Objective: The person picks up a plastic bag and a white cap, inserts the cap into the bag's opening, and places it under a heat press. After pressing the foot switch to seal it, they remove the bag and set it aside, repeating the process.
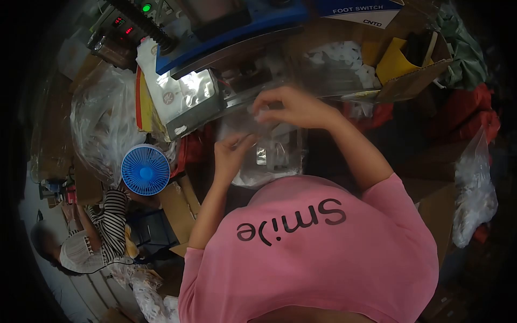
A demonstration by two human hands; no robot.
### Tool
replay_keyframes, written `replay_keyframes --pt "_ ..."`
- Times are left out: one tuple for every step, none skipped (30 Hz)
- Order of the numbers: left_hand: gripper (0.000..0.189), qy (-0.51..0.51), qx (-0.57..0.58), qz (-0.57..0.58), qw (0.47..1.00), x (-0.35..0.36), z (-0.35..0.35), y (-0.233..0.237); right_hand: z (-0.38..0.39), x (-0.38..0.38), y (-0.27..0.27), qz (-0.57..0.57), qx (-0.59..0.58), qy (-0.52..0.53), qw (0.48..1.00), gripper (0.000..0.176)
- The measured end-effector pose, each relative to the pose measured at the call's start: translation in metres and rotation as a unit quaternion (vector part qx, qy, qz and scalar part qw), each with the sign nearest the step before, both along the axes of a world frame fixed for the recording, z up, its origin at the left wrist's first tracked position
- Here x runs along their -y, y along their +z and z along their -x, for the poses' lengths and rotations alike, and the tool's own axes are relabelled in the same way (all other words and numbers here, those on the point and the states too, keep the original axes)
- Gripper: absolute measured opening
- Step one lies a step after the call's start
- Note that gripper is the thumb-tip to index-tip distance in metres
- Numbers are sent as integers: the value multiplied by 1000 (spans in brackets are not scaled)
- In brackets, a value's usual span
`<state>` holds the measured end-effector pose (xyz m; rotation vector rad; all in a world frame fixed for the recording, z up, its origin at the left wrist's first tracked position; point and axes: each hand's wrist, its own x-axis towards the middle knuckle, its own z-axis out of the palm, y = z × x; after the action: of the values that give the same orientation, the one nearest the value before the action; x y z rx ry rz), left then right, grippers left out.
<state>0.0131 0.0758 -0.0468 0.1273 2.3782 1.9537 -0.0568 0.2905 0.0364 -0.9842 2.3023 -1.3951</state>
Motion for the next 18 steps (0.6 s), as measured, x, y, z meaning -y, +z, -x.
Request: replay_keyframes --pt "15 2 -1 1 1000 -2 -1 1 2 2 -8 1 -1 2 1000 25" --pt "17 2 23 -21 1000 -3 -1 2 5 4 -18 26 31 -16 999 25" --pt "19 2 48 -42 998 -4 0 4 8 5 -25 51 64 -35 996 24" --pt "19 2 48 -40 998 -4 4 4 10 5 -28 53 64 -34 996 24" --pt "22 7 75 -41 996 -4 12 3 13 3 -30 97 86 -61 990 26" --pt "25 10 102 -42 994 -5 20 3 16 1 -32 141 107 -89 980 28" --pt "25 7 101 -42 994 -9 27 11 24 -5 -36 141 106 -91 980 28" --pt "27 47 125 -103 986 -16 32 23 34 -17 -40 83 6 -189 978 30" --pt "28 86 150 -164 971 -20 39 30 40 -29 -43 23 -93 -282 955 32" --pt "28 85 149 -166 971 -21 49 24 42 -40 -35 21 -95 -282 954 32" --pt "29 90 161 -214 959 -22 59 15 43 -52 -22 -77 -111 -334 933 33" --pt "31 94 172 -261 945 -23 67 9 45 -64 -14 -174 -126 -381 899 34" --pt "31 93 171 -264 945 -25 71 12 51 -76 -19 -177 -129 -381 898 34" --pt "31 96 171 -302 933 -27 74 16 58 -87 -29 -199 -142 -399 884 33" --pt "31 100 170 -339 920 -29 76 18 63 -94 -40 -222 -155 -417 868 32" --pt "31 99 170 -341 919 -30 77 15 66 -95 -50 -224 -156 -417 867 32" --pt "30 89 155 -334 925 -30 78 9 69 -95 -62 -218 -169 -395 876 31" --pt "30 81 140 -325 932 -29 78 13 71 -92 -69 -210 -180 -371 886 31"
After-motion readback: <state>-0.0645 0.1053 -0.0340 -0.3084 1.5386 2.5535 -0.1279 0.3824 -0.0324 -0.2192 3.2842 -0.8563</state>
